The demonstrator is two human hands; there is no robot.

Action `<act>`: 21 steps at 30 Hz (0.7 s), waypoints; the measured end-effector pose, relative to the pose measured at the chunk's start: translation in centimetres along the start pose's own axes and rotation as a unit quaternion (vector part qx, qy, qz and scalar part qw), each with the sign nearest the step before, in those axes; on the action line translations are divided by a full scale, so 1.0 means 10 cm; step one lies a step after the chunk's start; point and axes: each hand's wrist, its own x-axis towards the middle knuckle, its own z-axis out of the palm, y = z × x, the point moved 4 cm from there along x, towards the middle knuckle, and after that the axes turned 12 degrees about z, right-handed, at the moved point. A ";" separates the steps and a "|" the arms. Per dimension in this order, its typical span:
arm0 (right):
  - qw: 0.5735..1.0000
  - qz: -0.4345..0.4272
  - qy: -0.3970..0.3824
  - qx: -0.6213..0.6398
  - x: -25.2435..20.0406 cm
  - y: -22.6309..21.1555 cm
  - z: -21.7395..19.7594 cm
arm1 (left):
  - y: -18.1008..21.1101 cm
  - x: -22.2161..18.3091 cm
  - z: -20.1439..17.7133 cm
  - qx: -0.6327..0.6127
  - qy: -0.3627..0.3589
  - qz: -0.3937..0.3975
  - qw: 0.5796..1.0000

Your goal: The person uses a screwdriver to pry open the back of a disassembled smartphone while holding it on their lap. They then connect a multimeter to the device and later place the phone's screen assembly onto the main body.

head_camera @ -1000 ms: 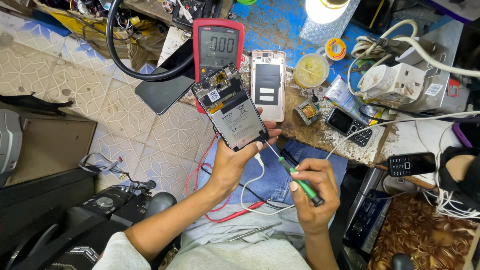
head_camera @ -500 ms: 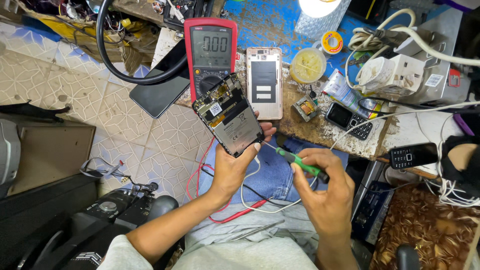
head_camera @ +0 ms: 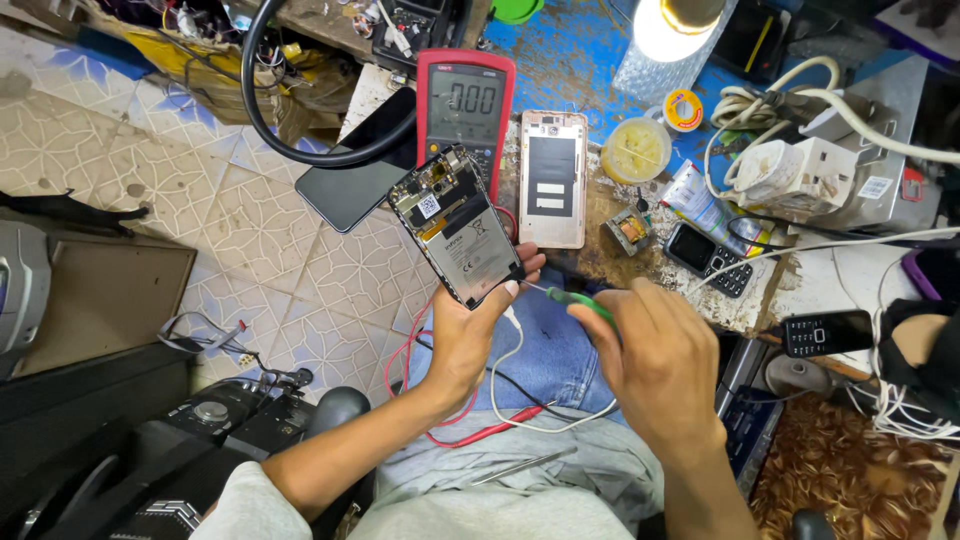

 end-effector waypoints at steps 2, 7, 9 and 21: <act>0.999 0.008 0.009 -0.038 -0.03 0.02 0.01 | 0.01 -0.02 0.00 -0.005 0.004 0.001 1.000; 0.997 -0.052 -0.050 -0.002 -0.05 -0.09 -0.02 | 0.04 0.00 0.00 -0.011 0.019 0.008 1.000; 0.998 -0.040 -0.037 -0.009 -0.05 -0.11 -0.04 | 0.01 0.00 0.00 -0.019 0.011 0.007 1.000; 0.997 -0.019 0.000 -0.074 -0.07 -0.07 -0.04 | 0.13 0.03 0.03 -0.023 0.028 -0.001 0.999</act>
